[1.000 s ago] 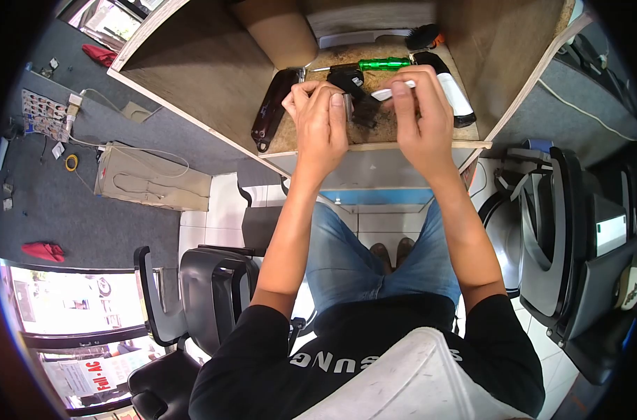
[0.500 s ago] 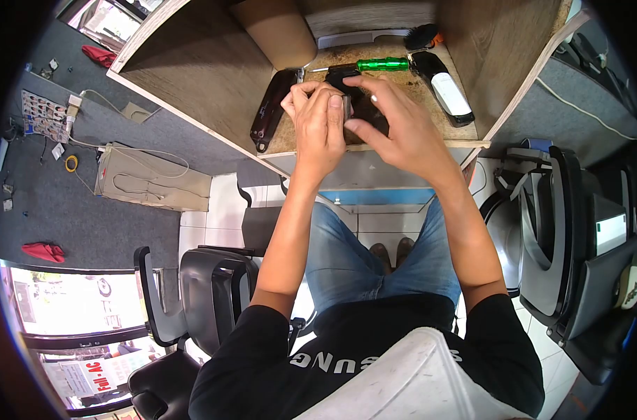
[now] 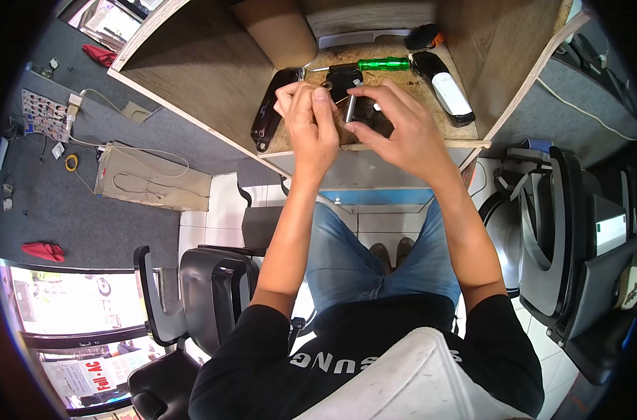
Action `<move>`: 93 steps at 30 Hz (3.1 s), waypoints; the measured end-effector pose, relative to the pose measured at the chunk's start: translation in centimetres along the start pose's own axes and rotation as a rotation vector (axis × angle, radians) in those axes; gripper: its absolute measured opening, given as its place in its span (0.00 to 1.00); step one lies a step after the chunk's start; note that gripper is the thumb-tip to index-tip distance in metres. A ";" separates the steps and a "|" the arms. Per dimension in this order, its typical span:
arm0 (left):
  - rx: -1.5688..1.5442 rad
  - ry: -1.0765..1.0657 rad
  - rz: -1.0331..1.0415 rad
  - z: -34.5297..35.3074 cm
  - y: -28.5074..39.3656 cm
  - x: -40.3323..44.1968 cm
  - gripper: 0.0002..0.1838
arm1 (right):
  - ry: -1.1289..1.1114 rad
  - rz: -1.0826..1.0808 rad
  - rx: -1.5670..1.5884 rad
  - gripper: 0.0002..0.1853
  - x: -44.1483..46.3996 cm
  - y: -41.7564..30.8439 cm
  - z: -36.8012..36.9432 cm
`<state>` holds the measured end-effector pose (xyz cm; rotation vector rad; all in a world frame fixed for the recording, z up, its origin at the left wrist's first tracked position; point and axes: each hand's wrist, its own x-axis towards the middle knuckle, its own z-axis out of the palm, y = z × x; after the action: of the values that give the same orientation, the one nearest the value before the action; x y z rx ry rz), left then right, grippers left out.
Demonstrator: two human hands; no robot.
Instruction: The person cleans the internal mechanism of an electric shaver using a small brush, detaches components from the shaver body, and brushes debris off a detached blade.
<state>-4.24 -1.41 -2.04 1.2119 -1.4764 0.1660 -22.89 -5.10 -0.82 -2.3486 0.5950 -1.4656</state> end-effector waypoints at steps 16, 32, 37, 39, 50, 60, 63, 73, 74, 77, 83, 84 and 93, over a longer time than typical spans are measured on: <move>0.008 0.045 0.027 -0.2 -0.2 0.3 0.07 | -0.257 0.443 -0.518 0.21 1.0 -3.9 -7.9; -0.030 0.129 -0.108 0.4 -0.1 0.4 0.13 | -0.369 0.517 -0.504 0.23 1.8 -0.9 -4.8; 0.008 0.120 -0.086 0.5 -0.3 0.4 0.14 | -0.317 0.519 -0.531 0.23 1.7 -0.6 -4.6; 0.013 0.118 -0.087 0.5 -0.4 0.4 0.14 | -0.325 0.502 -0.569 0.23 1.6 -0.4 -4.5; 0.035 0.110 -0.073 0.5 0.0 0.5 0.13 | -0.362 0.416 -0.395 0.11 1.4 -2.1 -2.9; 0.042 0.099 -0.087 0.5 0.1 0.5 0.12 | -0.454 0.413 -0.387 0.12 1.6 -1.3 -1.6; 0.054 0.102 -0.072 0.5 0.1 0.5 0.12 | -0.440 0.404 -0.398 0.12 1.5 -1.2 -1.4; -0.128 0.136 0.053 -0.8 -0.1 0.0 0.09 | -0.147 0.541 0.292 0.13 0.5 -0.7 -0.2; -0.159 0.129 0.056 -0.9 -0.1 0.0 0.09 | -0.130 0.538 0.368 0.13 0.4 -0.4 0.0; -0.177 0.013 0.017 -1.5 0.5 0.2 0.10 | -0.096 0.514 0.553 0.12 0.2 0.3 0.3; -0.335 -0.081 -0.038 -1.0 0.0 -0.5 0.11 | -0.188 0.512 0.636 0.11 0.7 0.2 -0.5; -0.375 -0.083 -0.050 -0.9 0.0 -0.5 0.11 | -0.216 0.505 0.629 0.11 0.8 0.3 -0.5; -0.414 -0.100 -0.104 -2.8 -0.3 -3.0 0.11 | -0.161 0.677 0.832 0.17 0.3 0.4 -1.0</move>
<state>-2.82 2.07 -3.68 0.9654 -1.4408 -0.2636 -23.78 -5.65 -0.37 -1.3995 0.5196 -0.9307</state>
